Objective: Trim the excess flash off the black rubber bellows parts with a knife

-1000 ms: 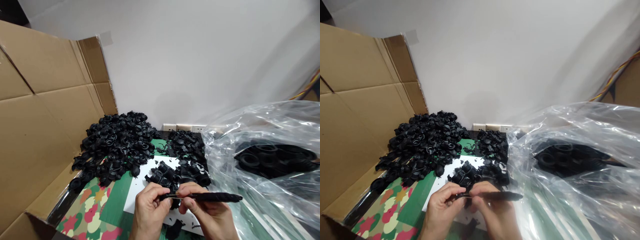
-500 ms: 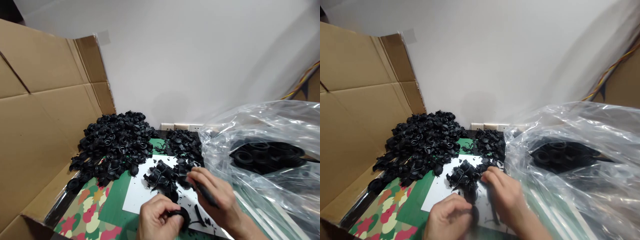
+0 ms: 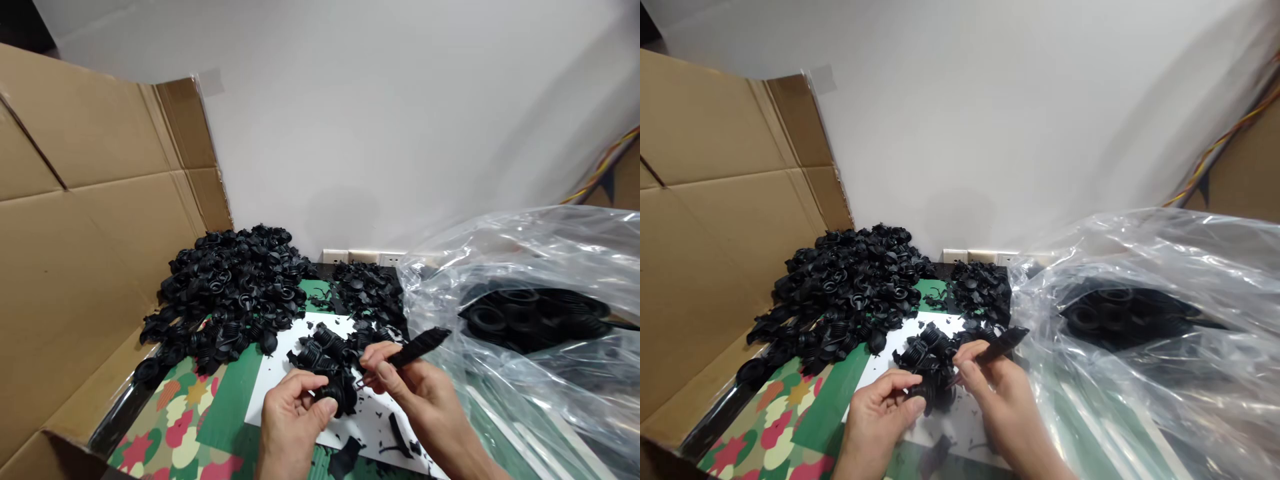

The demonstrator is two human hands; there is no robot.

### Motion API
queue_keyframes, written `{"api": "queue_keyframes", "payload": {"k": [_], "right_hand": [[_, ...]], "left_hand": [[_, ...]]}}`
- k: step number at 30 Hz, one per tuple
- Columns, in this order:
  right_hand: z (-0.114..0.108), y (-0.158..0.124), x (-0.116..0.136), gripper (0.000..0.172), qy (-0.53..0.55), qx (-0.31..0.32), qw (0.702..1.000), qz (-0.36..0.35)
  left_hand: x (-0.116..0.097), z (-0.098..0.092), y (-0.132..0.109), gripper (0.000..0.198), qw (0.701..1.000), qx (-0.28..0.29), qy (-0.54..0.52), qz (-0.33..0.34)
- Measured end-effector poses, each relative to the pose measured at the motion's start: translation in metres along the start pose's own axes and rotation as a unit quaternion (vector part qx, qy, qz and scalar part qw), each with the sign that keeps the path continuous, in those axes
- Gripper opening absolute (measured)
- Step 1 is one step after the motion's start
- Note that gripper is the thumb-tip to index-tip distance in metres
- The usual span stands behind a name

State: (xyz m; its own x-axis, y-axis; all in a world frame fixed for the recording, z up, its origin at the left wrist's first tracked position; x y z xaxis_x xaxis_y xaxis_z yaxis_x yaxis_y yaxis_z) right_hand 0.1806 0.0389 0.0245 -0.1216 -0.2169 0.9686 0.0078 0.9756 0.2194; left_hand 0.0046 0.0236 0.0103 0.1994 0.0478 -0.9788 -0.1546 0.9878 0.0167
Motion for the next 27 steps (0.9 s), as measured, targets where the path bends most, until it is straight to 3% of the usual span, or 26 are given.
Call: {"api": "queue_keyframes", "payload": {"k": [4,8,12,15,18,22,27], "right_hand": [[0.002,0.000,0.000,0.028,0.080,-0.010,0.995,0.057],[0.005,-0.002,0.003,0.028,0.117,-0.013,0.990,0.081],[0.007,-0.003,0.005,0.029,0.142,-0.004,0.985,0.098],[0.008,-0.003,0.000,0.034,0.111,0.000,0.987,0.117],[0.006,-0.003,-0.009,0.040,0.052,0.006,0.991,0.123],[0.000,-0.001,-0.012,0.040,-0.055,0.024,0.996,0.064],[-0.006,-0.003,-0.002,0.039,-0.098,0.025,0.993,0.054]], "left_hand": [[0.011,-0.005,0.003,0.017,1.000,-0.007,-0.011,-0.011],[0.015,-0.008,0.004,0.029,0.994,-0.021,-0.059,-0.091],[0.009,-0.001,0.006,0.036,0.968,0.011,-0.180,-0.174],[0.009,0.002,0.007,0.033,0.941,0.012,-0.248,-0.229],[0.010,0.001,0.007,0.028,0.922,-0.023,-0.278,-0.269],[0.007,0.005,0.004,0.037,0.900,-0.057,-0.289,-0.322],[0.007,0.012,0.007,0.043,0.886,-0.034,-0.311,-0.342]]}}
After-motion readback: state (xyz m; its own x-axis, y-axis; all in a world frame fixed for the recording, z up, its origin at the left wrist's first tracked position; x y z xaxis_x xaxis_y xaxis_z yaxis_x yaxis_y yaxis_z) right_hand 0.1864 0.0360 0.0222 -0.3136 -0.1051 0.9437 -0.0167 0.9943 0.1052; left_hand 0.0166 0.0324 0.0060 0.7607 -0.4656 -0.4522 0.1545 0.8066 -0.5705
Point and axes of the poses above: each hand's wrist, its own y-axis towards the middle knuckle, its own z-axis out of the palm, x = y × z, the point moved 4 cm from there along y, towards the middle knuckle, and after that the axes turned 10 degrees about -y, right-handed, at the moved point
